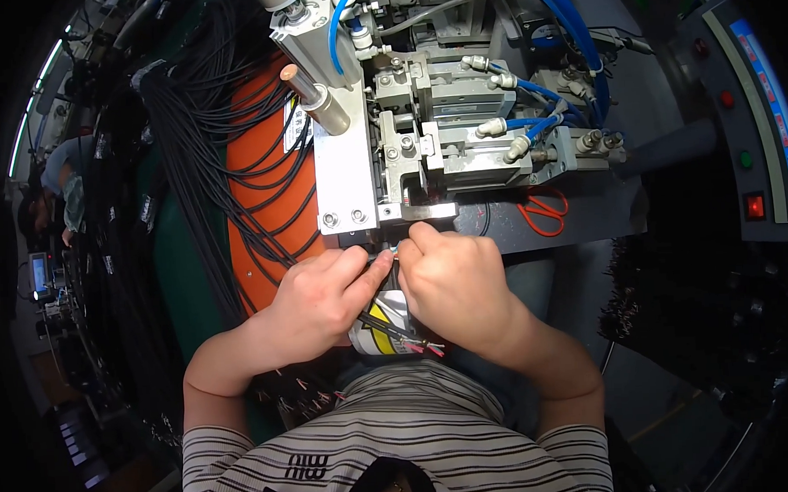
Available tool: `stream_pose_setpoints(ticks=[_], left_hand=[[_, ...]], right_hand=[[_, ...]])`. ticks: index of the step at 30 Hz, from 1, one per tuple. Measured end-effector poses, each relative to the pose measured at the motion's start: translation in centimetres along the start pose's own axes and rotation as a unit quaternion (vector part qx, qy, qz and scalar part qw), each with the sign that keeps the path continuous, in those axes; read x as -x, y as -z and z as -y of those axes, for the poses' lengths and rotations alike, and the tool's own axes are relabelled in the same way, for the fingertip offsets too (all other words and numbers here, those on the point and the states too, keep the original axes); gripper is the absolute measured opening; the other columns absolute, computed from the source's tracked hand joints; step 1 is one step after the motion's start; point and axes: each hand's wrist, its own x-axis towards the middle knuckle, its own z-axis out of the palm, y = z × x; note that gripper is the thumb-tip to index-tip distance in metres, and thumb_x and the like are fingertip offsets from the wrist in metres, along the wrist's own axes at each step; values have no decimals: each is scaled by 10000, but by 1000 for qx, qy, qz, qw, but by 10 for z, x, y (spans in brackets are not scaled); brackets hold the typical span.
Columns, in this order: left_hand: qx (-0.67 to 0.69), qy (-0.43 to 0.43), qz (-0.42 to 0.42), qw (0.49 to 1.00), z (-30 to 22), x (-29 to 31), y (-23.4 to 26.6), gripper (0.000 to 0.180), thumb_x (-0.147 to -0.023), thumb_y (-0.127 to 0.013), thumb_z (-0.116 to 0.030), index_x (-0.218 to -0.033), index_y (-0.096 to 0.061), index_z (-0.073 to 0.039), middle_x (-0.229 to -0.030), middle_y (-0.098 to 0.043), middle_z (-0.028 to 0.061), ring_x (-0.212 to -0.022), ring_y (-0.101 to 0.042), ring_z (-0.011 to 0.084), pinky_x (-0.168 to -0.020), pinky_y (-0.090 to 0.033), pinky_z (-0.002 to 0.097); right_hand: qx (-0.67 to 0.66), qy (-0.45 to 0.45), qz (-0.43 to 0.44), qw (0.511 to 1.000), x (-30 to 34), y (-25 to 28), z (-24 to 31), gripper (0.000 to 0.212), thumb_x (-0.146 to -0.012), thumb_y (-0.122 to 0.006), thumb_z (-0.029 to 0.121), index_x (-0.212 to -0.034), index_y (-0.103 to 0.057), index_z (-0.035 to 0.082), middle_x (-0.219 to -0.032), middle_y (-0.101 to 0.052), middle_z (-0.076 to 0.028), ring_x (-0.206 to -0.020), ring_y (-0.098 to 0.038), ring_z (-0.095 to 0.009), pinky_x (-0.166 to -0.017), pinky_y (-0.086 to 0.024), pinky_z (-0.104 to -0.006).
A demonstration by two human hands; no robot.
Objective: Manually inserting wires into connectors and organizing them into a harness using an assembly fixture.
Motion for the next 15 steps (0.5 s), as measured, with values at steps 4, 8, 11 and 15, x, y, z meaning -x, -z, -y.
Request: stream_pose_setpoints(ticks=[4, 8, 11, 15], left_hand=[[-25, -5, 15, 1000, 0, -2, 0, 370, -747, -601, -60, -1093, -610, 69, -840, -498, 64, -698, -552, 173, -578, -492, 286], [4, -8, 0, 1000, 5, -2, 1, 379, -746, -606, -65, -1102, -609, 65, -848, -505, 68, -708, -561, 188, -595, -498, 302], [1, -5, 8, 1000, 5, 1, -2, 393, -744, -606, -68, -1114, -606, 62, -859, -513, 72, -724, -569, 206, -621, -506, 328], [27, 27, 0, 999, 7, 7, -5, 417, -735, -607, -79, -1141, -616, 16, -895, -539, 90, -752, -580, 226, -655, -507, 357]], right_hand=[[-17, 11, 10, 1000, 0, -2, -5, 55, -775, -675, 37, -815, -641, 21, -771, -609, -90, -584, -617, -268, -501, -475, -364], [-114, -10, -95, 989, 2, -13, -4, 49, -786, -671, 32, -813, -634, 16, -749, -608, -94, -568, -611, -271, -492, -474, -353], [-137, -12, -135, 981, 5, -17, -4, 48, -791, -672, 24, -812, -629, 18, -760, -614, -103, -555, -607, -266, -489, -474, -339], [-213, -62, -85, 971, 5, -18, -10, 38, -781, -650, -5, -803, -620, -4, -691, -617, -94, -493, -599, -201, -459, -449, -296]])
